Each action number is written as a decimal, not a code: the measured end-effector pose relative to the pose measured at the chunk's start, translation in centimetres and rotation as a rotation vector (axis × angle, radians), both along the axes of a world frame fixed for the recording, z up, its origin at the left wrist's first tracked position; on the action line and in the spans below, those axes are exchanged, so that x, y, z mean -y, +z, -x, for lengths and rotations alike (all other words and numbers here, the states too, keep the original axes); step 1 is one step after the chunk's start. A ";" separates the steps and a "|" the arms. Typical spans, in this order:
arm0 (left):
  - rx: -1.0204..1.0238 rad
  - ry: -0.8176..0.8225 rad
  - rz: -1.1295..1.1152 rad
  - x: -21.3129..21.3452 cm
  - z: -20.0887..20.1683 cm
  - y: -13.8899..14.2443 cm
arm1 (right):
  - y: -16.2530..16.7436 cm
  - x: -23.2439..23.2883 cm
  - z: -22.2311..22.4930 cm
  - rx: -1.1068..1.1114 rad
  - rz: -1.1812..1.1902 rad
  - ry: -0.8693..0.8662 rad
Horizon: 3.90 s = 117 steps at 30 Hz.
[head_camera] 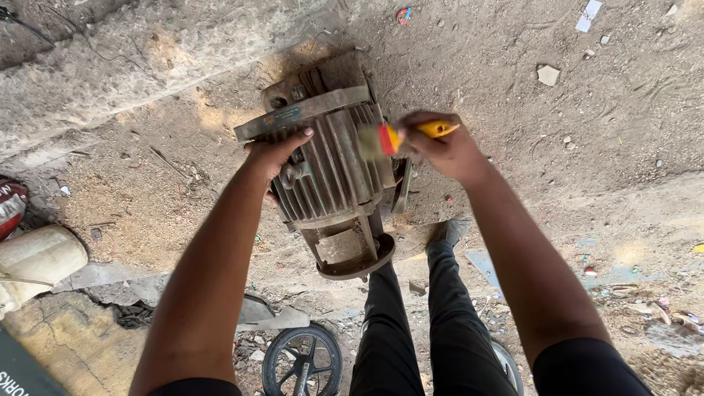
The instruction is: The person sits on the ground and uses a brush to clean dust and debris from the surface of a large electric motor. They hold the motor with one hand and brush the exterior with the other, rotating the motor to access different sides.
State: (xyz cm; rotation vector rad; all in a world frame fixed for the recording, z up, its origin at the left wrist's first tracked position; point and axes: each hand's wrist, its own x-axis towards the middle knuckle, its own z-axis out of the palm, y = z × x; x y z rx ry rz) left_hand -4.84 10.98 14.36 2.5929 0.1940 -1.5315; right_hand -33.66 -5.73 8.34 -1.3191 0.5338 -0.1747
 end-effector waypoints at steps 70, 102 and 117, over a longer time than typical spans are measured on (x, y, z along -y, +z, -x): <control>-0.011 0.021 -0.019 -1.0 -1.5 -1.1 | -3.2 1.7 3.6 0.104 -0.210 -0.178; 0.914 0.115 -0.174 -4.8 11.8 -5.3 | -5.3 0.8 -1.8 0.230 0.025 -0.234; 1.038 -0.022 -0.128 -6.1 12.7 -4.6 | -5.5 -3.1 -1.3 0.289 0.129 -0.217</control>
